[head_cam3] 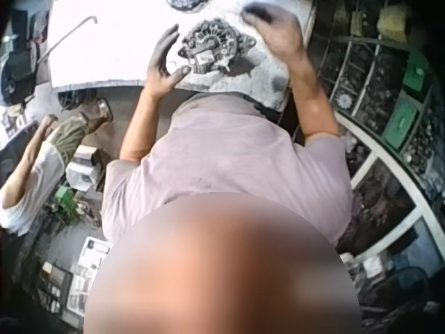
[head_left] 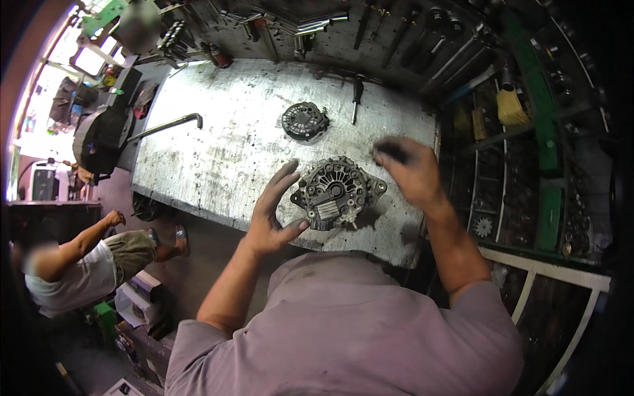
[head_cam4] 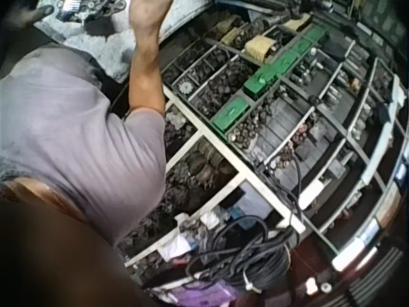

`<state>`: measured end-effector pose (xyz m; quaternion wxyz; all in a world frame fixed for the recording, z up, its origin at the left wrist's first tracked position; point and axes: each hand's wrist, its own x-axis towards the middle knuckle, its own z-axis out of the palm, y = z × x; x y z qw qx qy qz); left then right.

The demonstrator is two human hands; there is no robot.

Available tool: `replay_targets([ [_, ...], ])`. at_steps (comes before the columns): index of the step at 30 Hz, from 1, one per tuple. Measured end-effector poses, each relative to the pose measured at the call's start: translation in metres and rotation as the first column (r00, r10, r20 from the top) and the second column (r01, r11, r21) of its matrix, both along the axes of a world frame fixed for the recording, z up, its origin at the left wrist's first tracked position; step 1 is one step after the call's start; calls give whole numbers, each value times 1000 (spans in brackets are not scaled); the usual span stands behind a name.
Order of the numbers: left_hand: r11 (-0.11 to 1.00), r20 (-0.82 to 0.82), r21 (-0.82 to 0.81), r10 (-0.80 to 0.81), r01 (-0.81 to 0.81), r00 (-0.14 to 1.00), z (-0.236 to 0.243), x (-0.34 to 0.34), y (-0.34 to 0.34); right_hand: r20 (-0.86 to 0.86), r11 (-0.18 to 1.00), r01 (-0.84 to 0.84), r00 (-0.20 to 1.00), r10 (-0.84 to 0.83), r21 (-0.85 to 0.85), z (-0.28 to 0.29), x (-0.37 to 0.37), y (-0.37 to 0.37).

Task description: The person uses a screwdriver to adjust and tighten components on a mechanical part, likely an alternator, on a workbench. They repeatedly reposition the part and apply torque to fasteners while another person stands nearby.

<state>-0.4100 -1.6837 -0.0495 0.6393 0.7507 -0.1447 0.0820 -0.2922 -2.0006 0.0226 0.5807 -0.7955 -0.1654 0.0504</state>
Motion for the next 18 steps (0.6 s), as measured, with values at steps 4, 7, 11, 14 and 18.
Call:
replay_targets([
  [4, 924, -69, 50, -375, 379, 924, 15, 50, 8, 178, 983, -92, 977, 120, -159, 38, -67, 19],
  [7, 902, -41, 23, -430, 431, 902, 15, 60, 8, 155, 975, -4, 987, 39, -221, 47, -88, 40],
  [11, 889, -75, -106, -454, 446, 888, 7, 60, 8, 206, 955, 127, 976, -72, -269, 52, -98, 50],
  [14, 870, -52, -108, -488, 481, 871, 0, 68, 11, 266, 921, 273, 943, -200, -278, 54, -102, 48],
  [18, 828, -21, -91, -557, 553, 830, -8, 84, 13, 236, 899, 306, 942, -239, -312, 50, -106, 51],
])
